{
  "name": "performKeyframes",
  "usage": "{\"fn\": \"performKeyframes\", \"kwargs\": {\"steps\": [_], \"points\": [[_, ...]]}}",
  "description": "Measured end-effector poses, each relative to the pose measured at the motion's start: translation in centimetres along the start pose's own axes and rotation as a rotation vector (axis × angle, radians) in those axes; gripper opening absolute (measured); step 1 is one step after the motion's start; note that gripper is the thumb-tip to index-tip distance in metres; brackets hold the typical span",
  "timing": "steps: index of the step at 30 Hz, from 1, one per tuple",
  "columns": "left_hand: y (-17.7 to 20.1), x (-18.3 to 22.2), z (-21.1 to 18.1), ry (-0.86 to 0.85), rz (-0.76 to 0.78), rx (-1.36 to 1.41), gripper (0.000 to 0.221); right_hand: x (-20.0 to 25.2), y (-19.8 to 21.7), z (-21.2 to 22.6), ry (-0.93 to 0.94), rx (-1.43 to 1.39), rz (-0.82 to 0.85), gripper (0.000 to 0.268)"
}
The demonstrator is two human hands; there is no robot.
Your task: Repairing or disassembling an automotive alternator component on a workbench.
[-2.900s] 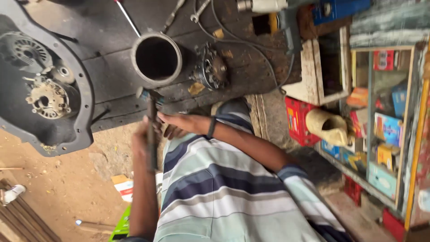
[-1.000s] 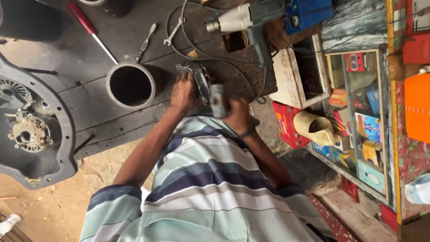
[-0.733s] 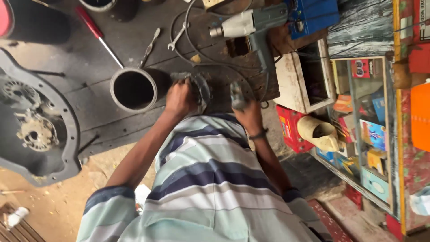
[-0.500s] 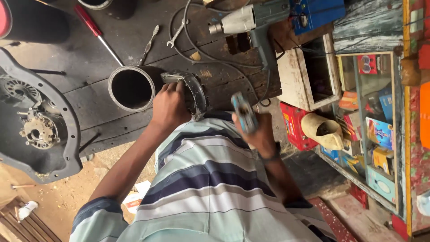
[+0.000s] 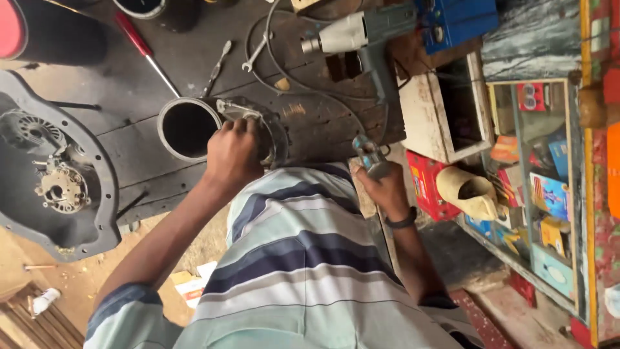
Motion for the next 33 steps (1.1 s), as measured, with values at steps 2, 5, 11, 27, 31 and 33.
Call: {"fn": "performKeyframes", "kwargs": {"steps": [2, 5, 11, 27, 31, 33], "points": [[0.1, -0.1, -0.1, 0.002, 0.002, 0.055, 0.063, -0.8, 0.6, 0.8, 0.108, -0.066, -0.054, 0.033], [2.2, -0.4, -1.2, 0.012, -0.011, 0.226, 0.055, -2.9, -0.7, 1.4, 0.278, -0.11, -0.097, 0.027], [5.0, 2.3, -1.0, -0.034, -0.202, 0.677, 0.053, -7.8, -6.1, 4.3, 0.346, -0.01, -0.115, 0.035], [5.1, 5.7, 0.8, -0.201, -0.31, 1.041, 0.034, -11.6, -7.5, 8.2, 0.429, -0.053, -0.161, 0.027], [5.7, 5.8, -0.5, -0.172, -0.221, 1.13, 0.038, -3.6, 2.1, 12.7, 0.518, -0.416, -0.183, 0.02], [5.8, 5.9, -1.9, -0.256, -0.141, 1.227, 0.04, 2.1, 8.3, 16.8, 0.483, -0.762, -0.046, 0.021]]}}
Point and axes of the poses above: each hand's wrist, its own x-axis away from the middle knuckle, its own y-axis out of the back of the hand, z = x × y, the point moved 8 cm from there along -x, towards the middle knuckle, and after that the axes turned 7 degrees about x, right-handed, at the moved point
